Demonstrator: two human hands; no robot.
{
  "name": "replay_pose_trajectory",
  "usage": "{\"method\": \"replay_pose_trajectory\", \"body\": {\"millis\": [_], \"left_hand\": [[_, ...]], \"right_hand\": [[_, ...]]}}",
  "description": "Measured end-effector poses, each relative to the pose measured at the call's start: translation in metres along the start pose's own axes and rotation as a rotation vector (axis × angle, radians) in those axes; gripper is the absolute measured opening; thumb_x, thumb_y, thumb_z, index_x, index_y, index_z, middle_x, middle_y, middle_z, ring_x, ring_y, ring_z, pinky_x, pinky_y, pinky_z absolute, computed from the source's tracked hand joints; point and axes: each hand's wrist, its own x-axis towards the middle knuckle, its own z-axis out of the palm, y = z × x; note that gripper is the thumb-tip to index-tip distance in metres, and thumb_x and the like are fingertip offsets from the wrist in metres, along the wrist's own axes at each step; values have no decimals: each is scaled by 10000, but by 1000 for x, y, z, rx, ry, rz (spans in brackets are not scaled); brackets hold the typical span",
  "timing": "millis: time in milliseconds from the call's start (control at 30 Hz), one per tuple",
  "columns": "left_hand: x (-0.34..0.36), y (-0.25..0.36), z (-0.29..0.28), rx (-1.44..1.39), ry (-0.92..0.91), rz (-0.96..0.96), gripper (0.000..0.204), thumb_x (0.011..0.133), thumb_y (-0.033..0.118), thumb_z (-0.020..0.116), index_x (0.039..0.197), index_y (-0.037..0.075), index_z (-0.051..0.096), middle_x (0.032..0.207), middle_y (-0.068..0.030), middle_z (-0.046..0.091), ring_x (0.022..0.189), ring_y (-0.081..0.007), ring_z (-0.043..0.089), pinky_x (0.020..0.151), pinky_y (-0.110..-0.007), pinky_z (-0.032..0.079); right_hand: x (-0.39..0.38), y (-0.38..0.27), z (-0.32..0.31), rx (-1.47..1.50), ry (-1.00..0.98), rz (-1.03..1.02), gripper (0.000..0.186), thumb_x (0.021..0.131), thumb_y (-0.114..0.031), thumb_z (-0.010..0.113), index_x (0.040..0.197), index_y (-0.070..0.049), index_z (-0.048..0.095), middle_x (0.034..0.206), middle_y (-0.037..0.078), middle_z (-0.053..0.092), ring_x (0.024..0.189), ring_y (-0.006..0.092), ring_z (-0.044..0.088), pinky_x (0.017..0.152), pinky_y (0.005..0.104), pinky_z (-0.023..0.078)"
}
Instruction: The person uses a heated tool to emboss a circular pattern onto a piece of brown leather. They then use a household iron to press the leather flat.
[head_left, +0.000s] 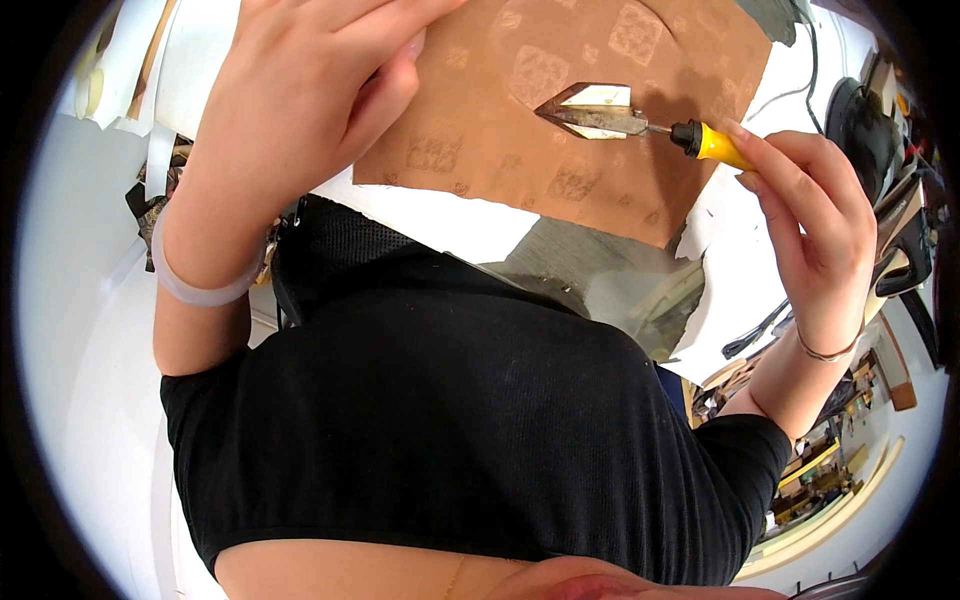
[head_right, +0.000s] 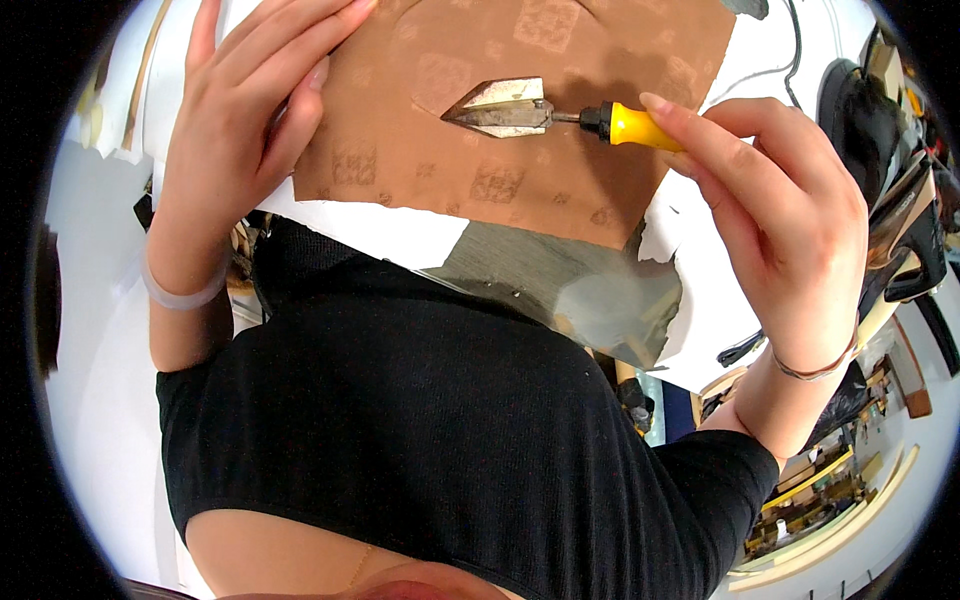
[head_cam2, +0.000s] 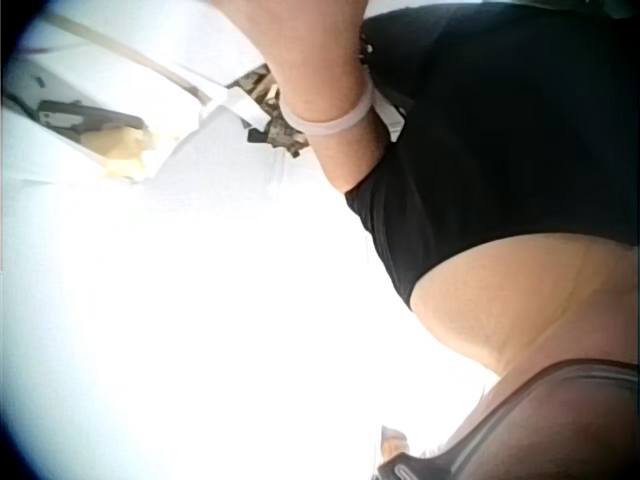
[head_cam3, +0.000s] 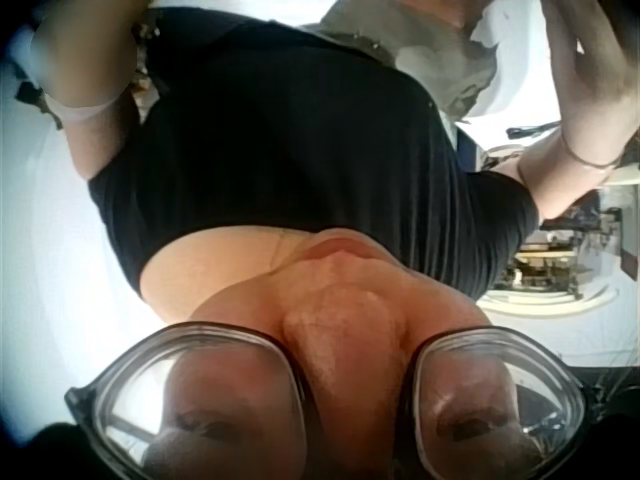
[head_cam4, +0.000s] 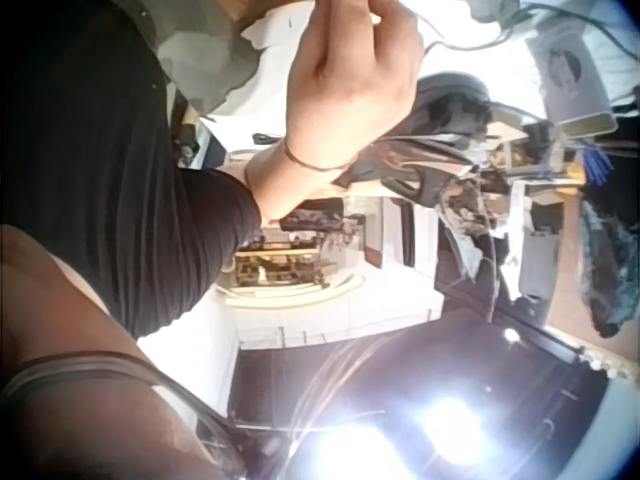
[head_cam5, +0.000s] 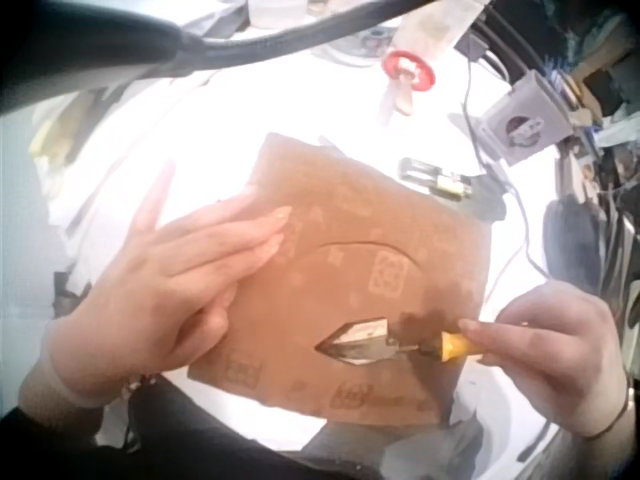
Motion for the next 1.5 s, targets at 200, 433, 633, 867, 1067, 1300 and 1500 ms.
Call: {"method": "replay_pose_trajectory", "body": {"millis": [200,433,633,867,1067,1300,1500], "left_hand": [[2,1,-7,14,-74,-8,529,825,-30,600,1348,2,679,1500,-117,645,1500,-320,517,1288,-719,94],[0,0,-1,-41,44,29,516,850,-30,606,1360,10,671,1493,-98,652,1492,-321,526,1287,-720,111],[3,11,-3,-62,86,-9,491,870,-39,596,1353,3,671,1480,-102,659,1480,-316,540,1284,-723,116],[2,2,-4,-50,58,44,485,874,-47,601,1352,-1,674,1476,-119,661,1464,-330,556,1276,-732,113],[2,3,-4,-32,55,42,488,869,-54,606,1348,-1,682,1473,-122,662,1458,-333,563,1272,-734,120],[3,4,-4,-68,88,30,468,875,-59,611,1332,5,689,1453,-115,677,1441,-332,579,1272,-729,131],[3,11,-2,-84,122,1,458,881,-53,618,1329,12,691,1449,-110,682,1436,-331,585,1273,-720,137]], "right_hand": [[0,1,-3,-8,6,-19,364,879,87,764,1227,-18,766,1070,138,706,919,262,721,747,320,599],[-2,5,-5,-25,-11,-53,370,885,109,740,1233,-17,759,1070,135,700,916,259,722,741,313,613],[-1,9,-11,-18,-27,-70,385,886,143,695,1235,-11,753,1080,132,688,923,262,721,748,320,629],[4,11,-25,-126,-79,-128,396,873,151,694,1228,-13,748,1100,132,679,943,271,701,757,324,630],[6,19,-35,-220,-119,-194,379,893,125,700,1240,-21,749,1138,138,684,980,278,686,770,325,613],[4,23,-25,-142,-22,-128,344,953,75,697,1284,-6,744,1142,134,712,967,263,671,799,319,567],[10,18,-10,-59,33,-142,342,943,47,727,1280,-3,749,1110,132,725,917,250,666,770,319,551]]}}
